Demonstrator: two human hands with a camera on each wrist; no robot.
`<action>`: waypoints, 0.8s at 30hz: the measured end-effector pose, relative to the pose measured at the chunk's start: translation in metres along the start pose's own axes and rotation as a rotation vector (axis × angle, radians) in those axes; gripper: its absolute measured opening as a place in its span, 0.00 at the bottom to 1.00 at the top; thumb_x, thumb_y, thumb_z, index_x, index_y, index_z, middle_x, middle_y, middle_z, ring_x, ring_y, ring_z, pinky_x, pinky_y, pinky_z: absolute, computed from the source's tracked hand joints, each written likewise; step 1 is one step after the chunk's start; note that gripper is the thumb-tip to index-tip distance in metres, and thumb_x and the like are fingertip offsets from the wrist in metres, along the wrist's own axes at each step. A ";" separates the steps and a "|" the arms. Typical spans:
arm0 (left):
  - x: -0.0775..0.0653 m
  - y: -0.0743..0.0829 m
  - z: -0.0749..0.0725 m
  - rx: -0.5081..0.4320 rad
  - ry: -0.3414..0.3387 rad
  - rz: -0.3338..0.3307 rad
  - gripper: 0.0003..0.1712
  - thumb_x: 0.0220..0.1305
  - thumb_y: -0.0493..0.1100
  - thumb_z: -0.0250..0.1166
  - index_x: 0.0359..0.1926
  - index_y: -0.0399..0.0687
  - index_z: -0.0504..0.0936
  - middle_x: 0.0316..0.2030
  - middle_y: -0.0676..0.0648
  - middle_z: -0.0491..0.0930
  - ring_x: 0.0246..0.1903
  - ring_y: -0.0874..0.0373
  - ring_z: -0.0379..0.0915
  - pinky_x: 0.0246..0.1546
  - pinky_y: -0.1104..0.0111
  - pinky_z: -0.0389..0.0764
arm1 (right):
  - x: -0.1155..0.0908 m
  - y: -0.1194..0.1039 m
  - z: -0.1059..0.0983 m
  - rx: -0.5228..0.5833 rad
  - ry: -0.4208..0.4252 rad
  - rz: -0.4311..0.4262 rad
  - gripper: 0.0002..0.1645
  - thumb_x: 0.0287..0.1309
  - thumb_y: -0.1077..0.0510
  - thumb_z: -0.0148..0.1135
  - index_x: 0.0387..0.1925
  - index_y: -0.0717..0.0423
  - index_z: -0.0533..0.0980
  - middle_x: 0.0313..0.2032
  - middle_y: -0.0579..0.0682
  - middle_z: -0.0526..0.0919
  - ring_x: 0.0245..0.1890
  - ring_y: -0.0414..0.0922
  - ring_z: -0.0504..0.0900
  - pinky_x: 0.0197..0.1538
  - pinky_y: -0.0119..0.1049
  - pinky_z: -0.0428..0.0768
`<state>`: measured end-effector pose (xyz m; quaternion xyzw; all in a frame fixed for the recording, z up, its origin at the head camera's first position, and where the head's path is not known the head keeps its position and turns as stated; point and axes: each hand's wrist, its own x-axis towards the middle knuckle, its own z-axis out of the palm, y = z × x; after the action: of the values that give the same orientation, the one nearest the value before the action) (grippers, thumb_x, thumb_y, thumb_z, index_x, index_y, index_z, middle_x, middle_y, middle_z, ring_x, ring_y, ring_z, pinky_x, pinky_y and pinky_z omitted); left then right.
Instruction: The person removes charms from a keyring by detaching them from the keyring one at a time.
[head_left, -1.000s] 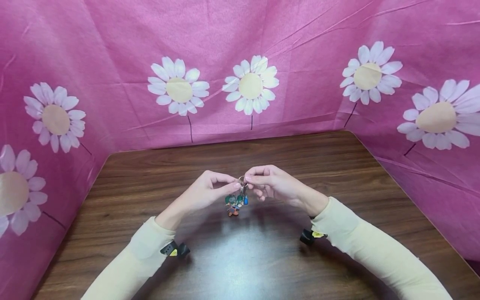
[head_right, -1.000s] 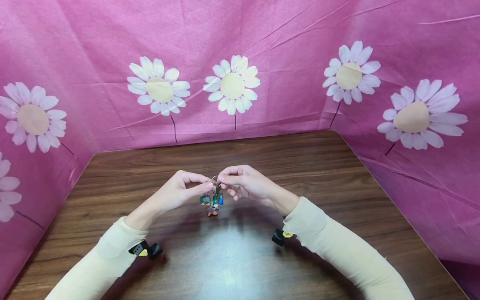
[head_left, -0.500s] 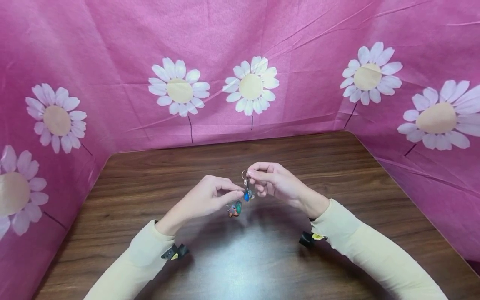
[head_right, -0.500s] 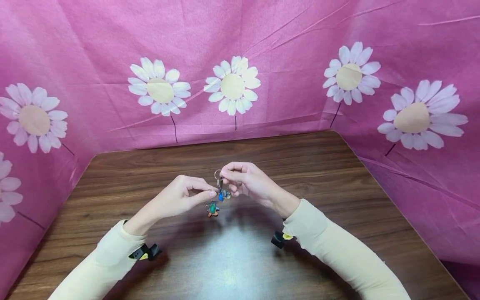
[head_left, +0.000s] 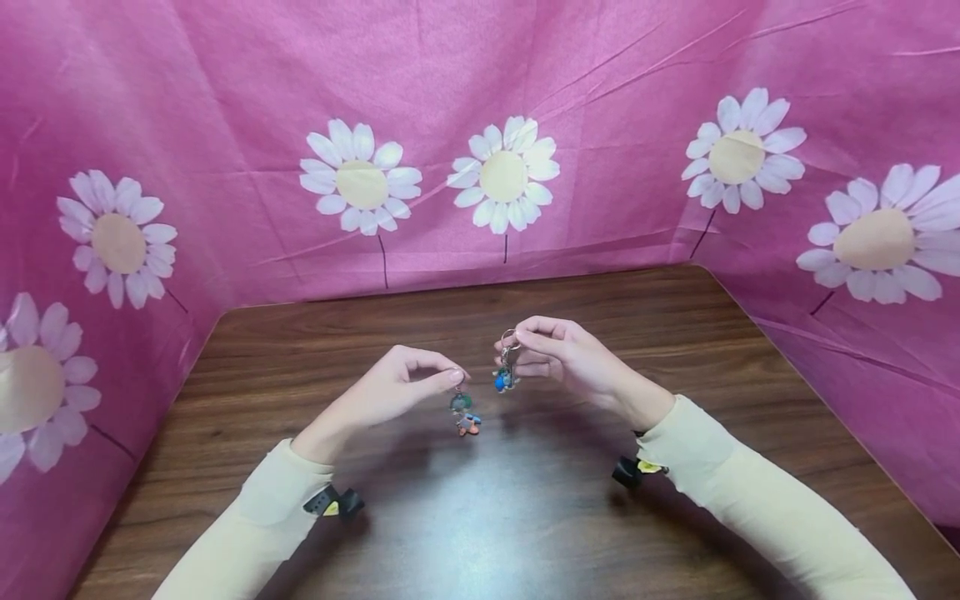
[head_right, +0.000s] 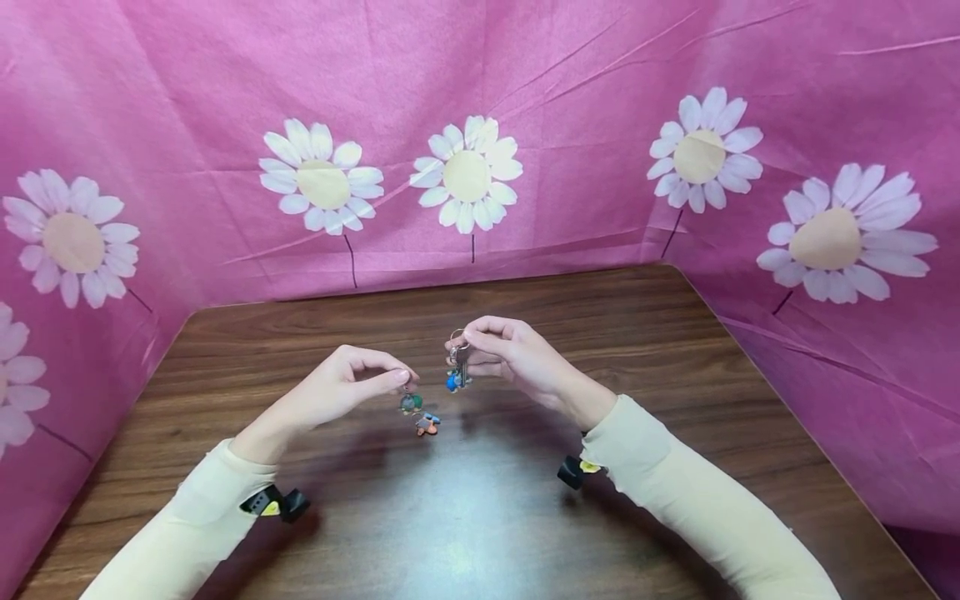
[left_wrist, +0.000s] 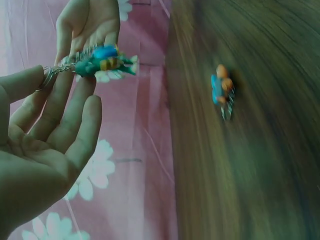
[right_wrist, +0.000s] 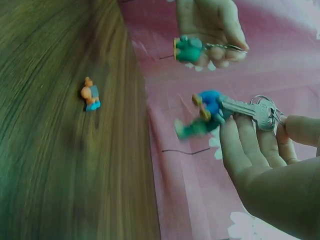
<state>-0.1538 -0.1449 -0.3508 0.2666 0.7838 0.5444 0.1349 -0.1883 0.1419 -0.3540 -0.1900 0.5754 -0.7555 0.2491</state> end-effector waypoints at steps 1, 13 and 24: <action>-0.002 -0.003 -0.003 -0.034 0.002 -0.010 0.12 0.73 0.45 0.64 0.48 0.44 0.88 0.42 0.43 0.88 0.46 0.49 0.84 0.52 0.60 0.83 | -0.001 0.000 -0.002 0.000 0.000 0.007 0.08 0.76 0.60 0.53 0.44 0.56 0.79 0.50 0.58 0.85 0.47 0.51 0.87 0.56 0.48 0.82; -0.042 -0.070 -0.045 -0.250 0.072 -0.219 0.24 0.76 0.42 0.59 0.57 0.20 0.75 0.48 0.26 0.82 0.43 0.53 0.85 0.49 0.58 0.85 | -0.013 0.005 -0.020 0.040 0.009 0.059 0.09 0.76 0.60 0.54 0.47 0.60 0.78 0.50 0.58 0.85 0.46 0.52 0.87 0.55 0.53 0.82; -0.068 -0.117 -0.095 -0.258 0.184 -0.395 0.24 0.76 0.42 0.59 0.58 0.21 0.74 0.42 0.41 0.86 0.37 0.58 0.85 0.42 0.64 0.86 | -0.012 0.005 -0.019 0.068 -0.011 0.066 0.08 0.76 0.61 0.54 0.46 0.61 0.78 0.50 0.59 0.85 0.48 0.54 0.87 0.55 0.53 0.81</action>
<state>-0.1774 -0.2888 -0.4287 0.0379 0.7536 0.6252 0.1997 -0.1887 0.1631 -0.3644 -0.1666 0.5539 -0.7649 0.2834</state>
